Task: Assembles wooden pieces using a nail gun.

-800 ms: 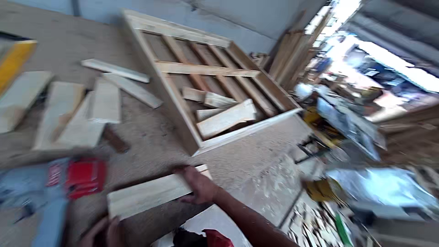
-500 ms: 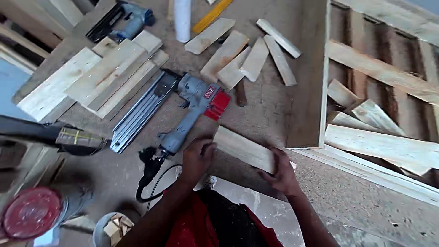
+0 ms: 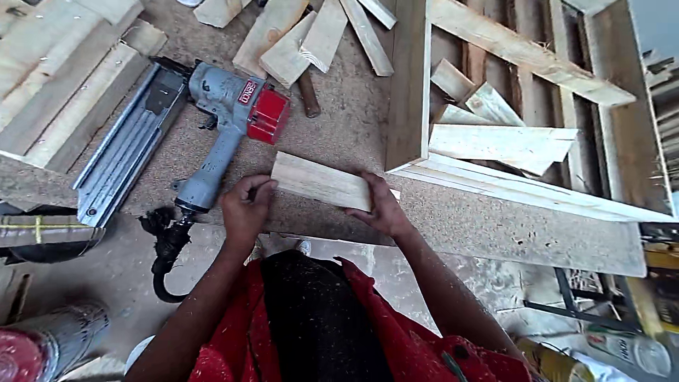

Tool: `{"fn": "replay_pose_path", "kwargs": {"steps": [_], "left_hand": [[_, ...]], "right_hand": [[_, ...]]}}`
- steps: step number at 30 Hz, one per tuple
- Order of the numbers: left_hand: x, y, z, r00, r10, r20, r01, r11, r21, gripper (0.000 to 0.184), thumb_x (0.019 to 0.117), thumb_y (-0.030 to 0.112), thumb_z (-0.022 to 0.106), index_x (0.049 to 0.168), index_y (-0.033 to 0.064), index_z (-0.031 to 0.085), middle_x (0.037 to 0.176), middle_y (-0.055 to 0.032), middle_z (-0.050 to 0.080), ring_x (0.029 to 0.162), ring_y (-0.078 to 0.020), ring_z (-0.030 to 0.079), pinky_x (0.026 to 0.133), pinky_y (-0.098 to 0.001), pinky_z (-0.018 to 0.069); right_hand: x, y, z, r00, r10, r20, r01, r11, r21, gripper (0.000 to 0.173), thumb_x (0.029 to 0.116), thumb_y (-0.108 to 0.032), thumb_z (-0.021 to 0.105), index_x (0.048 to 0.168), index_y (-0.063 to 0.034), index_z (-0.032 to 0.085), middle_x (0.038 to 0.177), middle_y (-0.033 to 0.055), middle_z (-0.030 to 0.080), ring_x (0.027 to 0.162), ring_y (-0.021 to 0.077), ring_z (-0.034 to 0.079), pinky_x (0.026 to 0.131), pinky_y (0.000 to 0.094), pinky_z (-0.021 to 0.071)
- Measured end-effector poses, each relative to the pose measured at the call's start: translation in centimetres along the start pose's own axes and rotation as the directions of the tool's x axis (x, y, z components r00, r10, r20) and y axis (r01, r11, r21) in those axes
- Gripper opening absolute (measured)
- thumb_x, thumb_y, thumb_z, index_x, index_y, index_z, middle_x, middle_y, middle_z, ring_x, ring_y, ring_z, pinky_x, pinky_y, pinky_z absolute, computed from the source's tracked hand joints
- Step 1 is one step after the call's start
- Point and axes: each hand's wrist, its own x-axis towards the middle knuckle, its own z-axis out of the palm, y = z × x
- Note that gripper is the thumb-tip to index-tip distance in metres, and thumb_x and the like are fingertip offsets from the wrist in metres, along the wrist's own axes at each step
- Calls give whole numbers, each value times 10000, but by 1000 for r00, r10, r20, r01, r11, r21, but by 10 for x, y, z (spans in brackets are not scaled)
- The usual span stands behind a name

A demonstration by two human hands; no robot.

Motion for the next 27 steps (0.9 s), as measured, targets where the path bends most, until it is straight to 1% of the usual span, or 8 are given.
{"fn": "replay_pose_path", "kwargs": {"steps": [9, 12, 15, 17, 19, 22, 24, 27], "left_hand": [[0, 0, 0, 1000, -13, -13, 13, 1000, -16, 201, 929, 195, 775, 1054, 41, 743, 923, -27, 762, 787, -45, 708, 743, -246, 606], [0, 0, 0, 1000, -10, -16, 10, 1000, -16, 190, 929, 188, 773, 1049, 45, 738, 923, -25, 759, 784, -43, 705, 736, -241, 605], [0, 0, 3, 1000, -8, -18, 8, 1000, 0, 194, 937, 187, 763, 1060, 40, 733, 936, -31, 751, 782, -45, 699, 733, -240, 603], [-1, -1, 3, 1000, 4, -27, -4, 1000, 8, 201, 941, 189, 758, 1069, 37, 732, 945, -39, 746, 775, -50, 695, 727, -242, 603], [-2, -3, 3, 999, 9, -34, -9, 1000, 4, 201, 940, 191, 760, 1069, 39, 732, 946, -36, 747, 774, -52, 697, 723, -245, 608], [-2, -3, 3, 1000, -4, -27, 4, 1000, -18, 192, 934, 181, 766, 1061, 42, 733, 963, -36, 745, 789, -61, 701, 735, -257, 614], [0, -3, 2, 1000, -8, -20, 8, 1000, -19, 189, 932, 176, 766, 1065, 45, 735, 972, -39, 747, 802, -66, 708, 744, -264, 621], [0, -3, 1, 1000, -2, -17, 1, 1000, -26, 190, 937, 168, 761, 1067, 32, 732, 978, -52, 743, 803, -77, 705, 738, -271, 620]], "right_hand": [[1, 7, 2, 996, -94, -8, 93, 995, -19, 917, 822, -519, 825, 1450, 28, 442, 1394, 236, 562, 1323, 330, 550, 1133, 434, 462], [3, 4, 1, 994, -109, -1, 109, 992, -59, 902, 826, -517, 821, 1443, 27, 450, 1393, 226, 573, 1331, 338, 541, 1170, 458, 416], [10, -12, -7, 998, -13, 65, 28, 970, -242, 1057, 767, -680, 770, 1507, -26, 393, 1437, 178, 561, 1387, 329, 504, 1258, 609, 192], [24, -28, -7, 997, 20, 77, 7, 941, -339, 1188, 701, -807, 719, 1545, -49, 368, 1480, 172, 532, 1444, 342, 441, 1250, 655, 131], [46, -46, 3, 997, -2, 76, 25, 951, -307, 1186, 699, -804, 724, 1540, -46, 372, 1504, 180, 509, 1459, 352, 421, 1246, 624, 203], [75, -64, 31, 992, -50, 115, 70, 982, -177, 1065, 777, -691, 759, 1533, -44, 379, 1496, 171, 517, 1411, 329, 478, 1201, 513, 372], [84, -67, 44, 987, -54, 149, 82, 979, -188, 1001, 818, -676, 732, 1533, -63, 393, 1461, 143, 561, 1351, 304, 544, 1169, 484, 410], [84, -65, 49, 988, -65, 141, 94, 973, -209, 941, 832, -661, 732, 1491, -50, 451, 1422, 139, 597, 1308, 300, 578, 1156, 467, 427]]}}
